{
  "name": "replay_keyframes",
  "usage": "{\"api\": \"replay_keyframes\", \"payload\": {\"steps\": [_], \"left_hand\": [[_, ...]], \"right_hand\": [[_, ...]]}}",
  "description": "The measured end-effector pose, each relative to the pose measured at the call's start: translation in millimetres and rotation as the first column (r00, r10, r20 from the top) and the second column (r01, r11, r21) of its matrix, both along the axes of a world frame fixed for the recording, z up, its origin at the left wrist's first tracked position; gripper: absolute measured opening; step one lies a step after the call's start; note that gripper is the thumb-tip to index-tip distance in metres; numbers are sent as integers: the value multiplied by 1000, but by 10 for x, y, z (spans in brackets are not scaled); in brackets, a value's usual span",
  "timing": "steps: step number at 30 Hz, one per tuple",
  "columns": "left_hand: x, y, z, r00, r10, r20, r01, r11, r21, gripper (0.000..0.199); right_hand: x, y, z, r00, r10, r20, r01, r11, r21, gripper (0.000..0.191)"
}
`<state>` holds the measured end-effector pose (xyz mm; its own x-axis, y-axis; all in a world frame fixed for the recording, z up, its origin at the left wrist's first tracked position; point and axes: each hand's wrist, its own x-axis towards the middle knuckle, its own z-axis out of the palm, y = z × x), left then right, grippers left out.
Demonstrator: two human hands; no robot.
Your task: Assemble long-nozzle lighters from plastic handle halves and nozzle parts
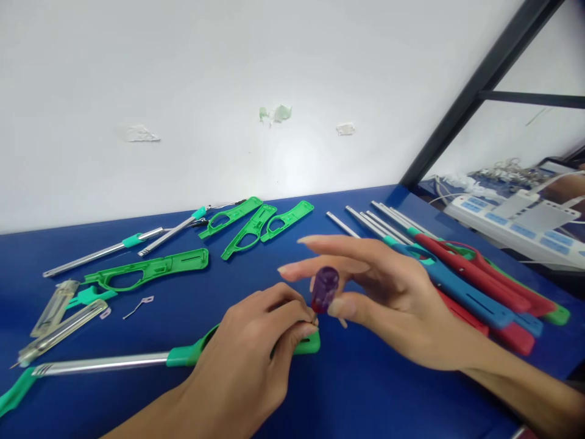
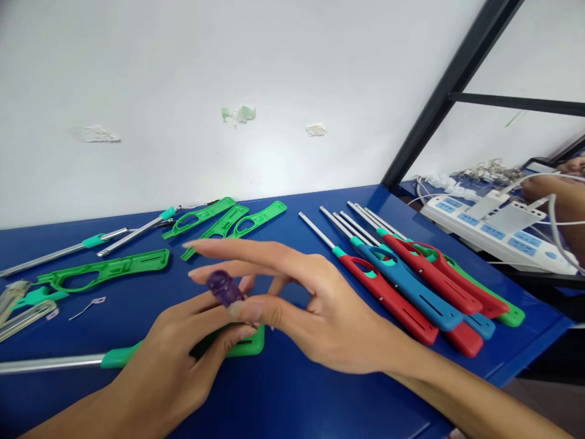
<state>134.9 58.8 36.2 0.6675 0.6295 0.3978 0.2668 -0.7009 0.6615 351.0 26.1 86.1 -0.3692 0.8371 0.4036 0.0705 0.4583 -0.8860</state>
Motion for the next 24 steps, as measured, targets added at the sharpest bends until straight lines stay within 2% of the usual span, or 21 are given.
{"api": "replay_keyframes", "payload": {"steps": [4,8,12,14,16,18,20,22,24], "left_hand": [[2,-18,-21,999,22,-28,-21,999,26,21],[4,-39,-3,999,12,-41,-13,1000,-18,20],[6,-30,0,999,-24,-26,22,998,-66,22],[5,-16,-2,999,-32,4,32,998,-57,24],[0,-5,-3,999,-33,19,34,998,-48,23],[-5,-4,-5,999,-29,24,30,999,-31,21],[-6,-13,-12,1000,-18,17,18,1000,-6,20],[2,-29,-19,1000,1,7,-1,1000,5,20],[16,-41,-22,1000,12,4,-12,1000,-11,20]], "right_hand": [[10,-3,-13,997,35,-68,-33,999,37,41],[-29,-24,-51,994,-66,-85,70,997,44,36],[-58,-49,-83,986,-134,-95,137,990,30,56],[-40,-43,-64,991,-109,-73,114,991,66,65],[-8,-25,-18,999,-33,-11,34,993,114,57],[19,-3,31,999,48,22,-50,993,110,40],[23,12,52,994,92,-54,-89,994,63,30],[1,15,35,986,49,-160,-47,999,13,25],[-30,9,-4,976,-59,-210,61,998,4,22]]}}
